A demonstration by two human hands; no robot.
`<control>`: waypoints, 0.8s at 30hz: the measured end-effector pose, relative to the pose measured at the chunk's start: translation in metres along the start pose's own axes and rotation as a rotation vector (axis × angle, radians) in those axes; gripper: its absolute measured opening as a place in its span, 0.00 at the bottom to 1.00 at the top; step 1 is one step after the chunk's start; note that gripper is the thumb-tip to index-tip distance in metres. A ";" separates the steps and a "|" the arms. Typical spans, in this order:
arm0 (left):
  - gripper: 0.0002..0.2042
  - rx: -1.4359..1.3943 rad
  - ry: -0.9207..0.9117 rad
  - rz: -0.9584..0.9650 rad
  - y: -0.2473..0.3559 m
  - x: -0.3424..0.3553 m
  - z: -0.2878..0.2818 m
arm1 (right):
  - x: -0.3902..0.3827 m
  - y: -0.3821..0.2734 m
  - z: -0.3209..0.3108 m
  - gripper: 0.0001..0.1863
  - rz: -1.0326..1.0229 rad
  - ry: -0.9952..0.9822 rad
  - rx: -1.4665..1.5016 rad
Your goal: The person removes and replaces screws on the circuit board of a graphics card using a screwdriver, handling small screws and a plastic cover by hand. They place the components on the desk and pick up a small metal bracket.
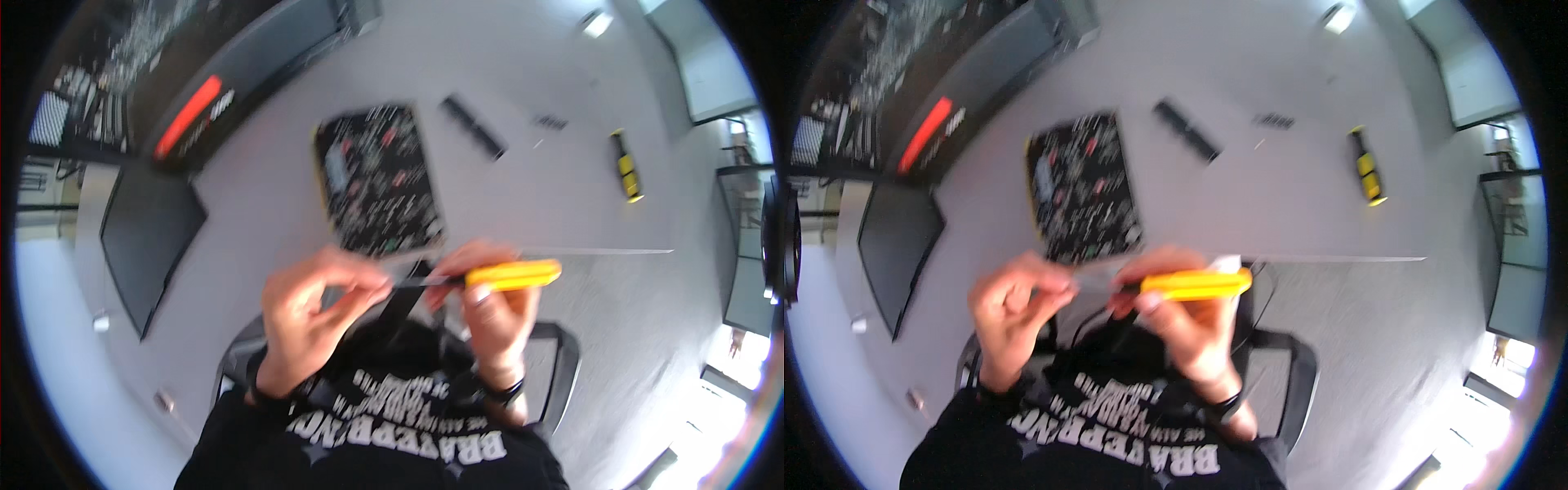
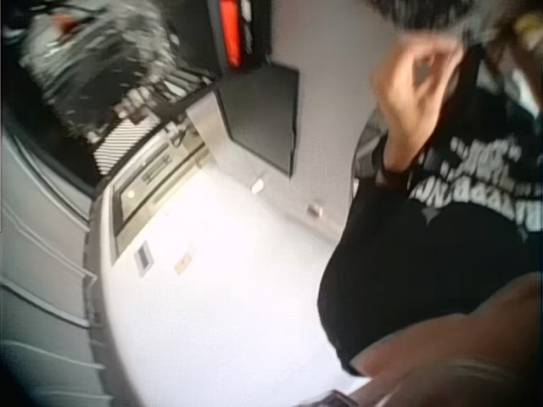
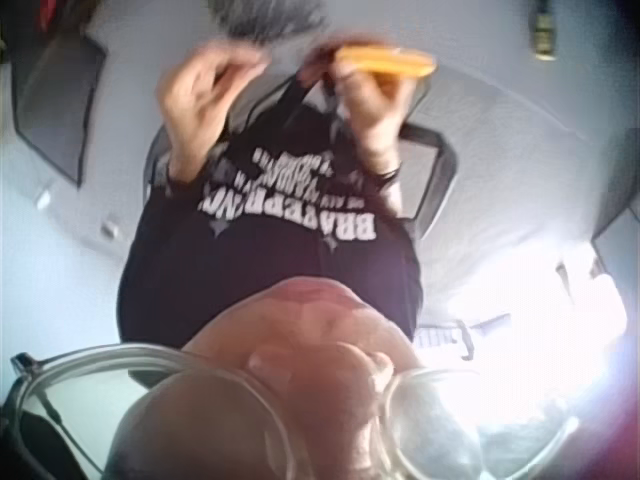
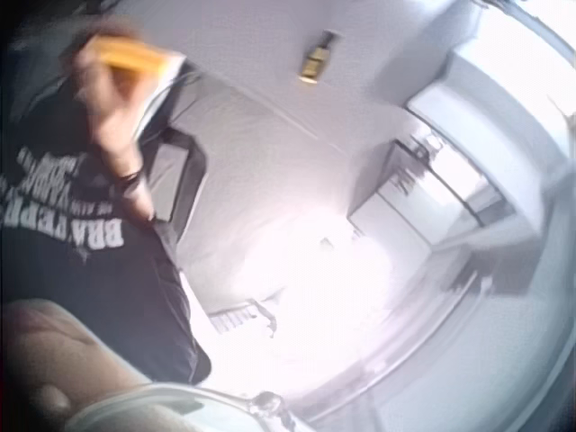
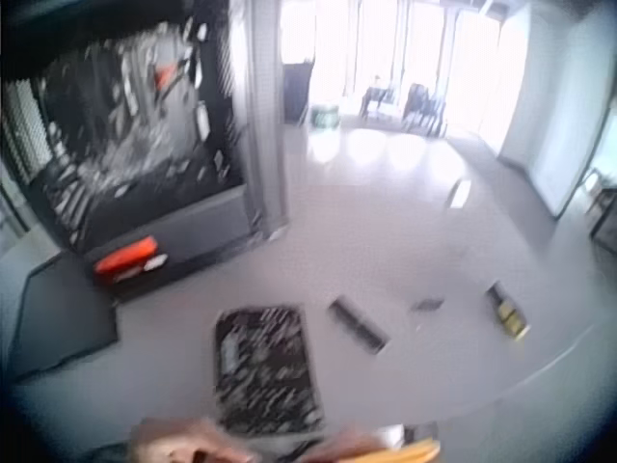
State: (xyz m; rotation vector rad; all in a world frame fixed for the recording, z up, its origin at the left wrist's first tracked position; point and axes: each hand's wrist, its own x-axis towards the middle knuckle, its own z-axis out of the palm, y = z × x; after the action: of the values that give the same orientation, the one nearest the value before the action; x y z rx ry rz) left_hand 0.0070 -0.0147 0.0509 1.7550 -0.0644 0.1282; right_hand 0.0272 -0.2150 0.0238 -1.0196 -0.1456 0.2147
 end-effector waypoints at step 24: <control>0.07 0.274 -0.072 0.110 0.034 0.000 0.015 | -0.003 -0.013 0.000 0.07 0.080 -0.138 -0.095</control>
State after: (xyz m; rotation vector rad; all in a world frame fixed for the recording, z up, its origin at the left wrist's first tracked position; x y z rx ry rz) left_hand 0.0039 -0.0361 0.0817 2.0304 -0.2037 0.1597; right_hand 0.0261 -0.2222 0.0343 -1.1064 -0.2426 0.3545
